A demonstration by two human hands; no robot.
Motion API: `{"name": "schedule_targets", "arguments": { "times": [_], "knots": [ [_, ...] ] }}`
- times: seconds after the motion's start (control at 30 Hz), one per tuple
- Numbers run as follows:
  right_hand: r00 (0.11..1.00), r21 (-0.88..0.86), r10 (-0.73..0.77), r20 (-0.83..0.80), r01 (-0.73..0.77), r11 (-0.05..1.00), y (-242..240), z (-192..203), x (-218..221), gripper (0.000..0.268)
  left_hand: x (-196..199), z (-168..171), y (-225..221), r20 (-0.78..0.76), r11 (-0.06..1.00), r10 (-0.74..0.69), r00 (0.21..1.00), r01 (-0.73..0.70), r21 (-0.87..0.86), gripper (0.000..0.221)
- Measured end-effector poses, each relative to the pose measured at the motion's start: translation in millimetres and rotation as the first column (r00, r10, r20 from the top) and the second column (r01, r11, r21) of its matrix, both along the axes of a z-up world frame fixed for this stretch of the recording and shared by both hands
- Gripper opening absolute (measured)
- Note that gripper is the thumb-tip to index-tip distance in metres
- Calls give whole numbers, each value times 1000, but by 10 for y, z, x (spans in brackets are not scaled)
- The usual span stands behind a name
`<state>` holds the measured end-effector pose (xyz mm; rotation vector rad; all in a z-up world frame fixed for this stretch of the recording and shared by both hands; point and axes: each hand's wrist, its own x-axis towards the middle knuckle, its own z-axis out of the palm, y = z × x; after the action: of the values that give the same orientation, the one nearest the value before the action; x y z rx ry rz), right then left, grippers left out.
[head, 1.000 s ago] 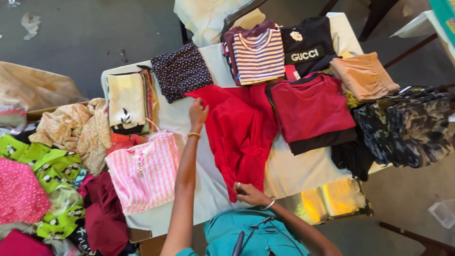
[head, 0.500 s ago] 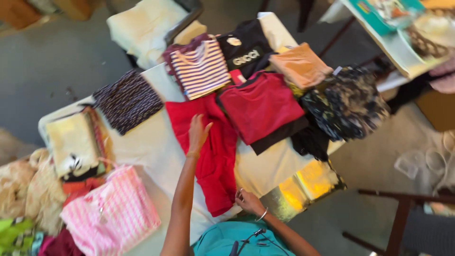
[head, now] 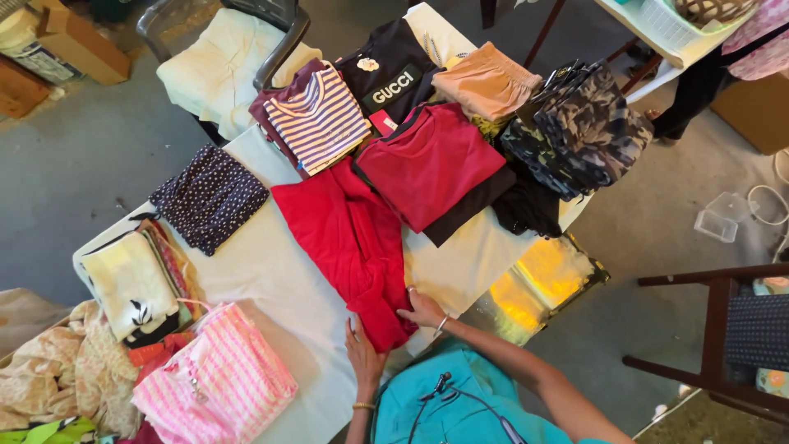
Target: Fold and organize various clothing items on a table.
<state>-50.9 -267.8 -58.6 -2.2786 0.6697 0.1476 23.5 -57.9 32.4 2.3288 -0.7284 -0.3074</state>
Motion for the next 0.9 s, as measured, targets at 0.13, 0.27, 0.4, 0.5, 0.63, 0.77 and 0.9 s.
{"name": "schedule_targets", "arguments": {
  "times": [0.13, 0.27, 0.4, 0.5, 0.63, 0.77, 0.9],
  "knots": [
    [998, 63, 13, -59, -9, 998, -66, -102, 3, 79, 120, 69, 106, -31, 989, 14, 999, -19, -150, 106],
    [992, 155, -11, 126, -9, 988, -218, -293, -179, 70, 58, 175, 235, -91, 994, 71, 993, -78, -77, 86],
    [983, 133, -20, 180, -5, 991, -255, -469, -414, 66, -158, -441, 621, -25, 982, 41, 999, -36, 188, 41],
    [983, -169, 41, 179, -11, 986, -36, -129, -437, 77, -293, -686, 768, 139, 976, -27, 990, -4, 216, 46],
    [938, -412, 225, 263, -101, 906, 195, 940, -289, 94, -220, -87, 601, 333, 997, 28, 942, -50, 57, 62],
    [837, -354, 527, 145, -454, 818, 286, 939, -208, 95, -139, -96, 495, 446, 979, -201, 872, 169, 110, 73],
    [762, -359, 647, 30, -596, 718, 116, 426, -400, 78, -159, -647, 773, 252, 926, -373, 893, 339, 168, 68]
  ]
}}
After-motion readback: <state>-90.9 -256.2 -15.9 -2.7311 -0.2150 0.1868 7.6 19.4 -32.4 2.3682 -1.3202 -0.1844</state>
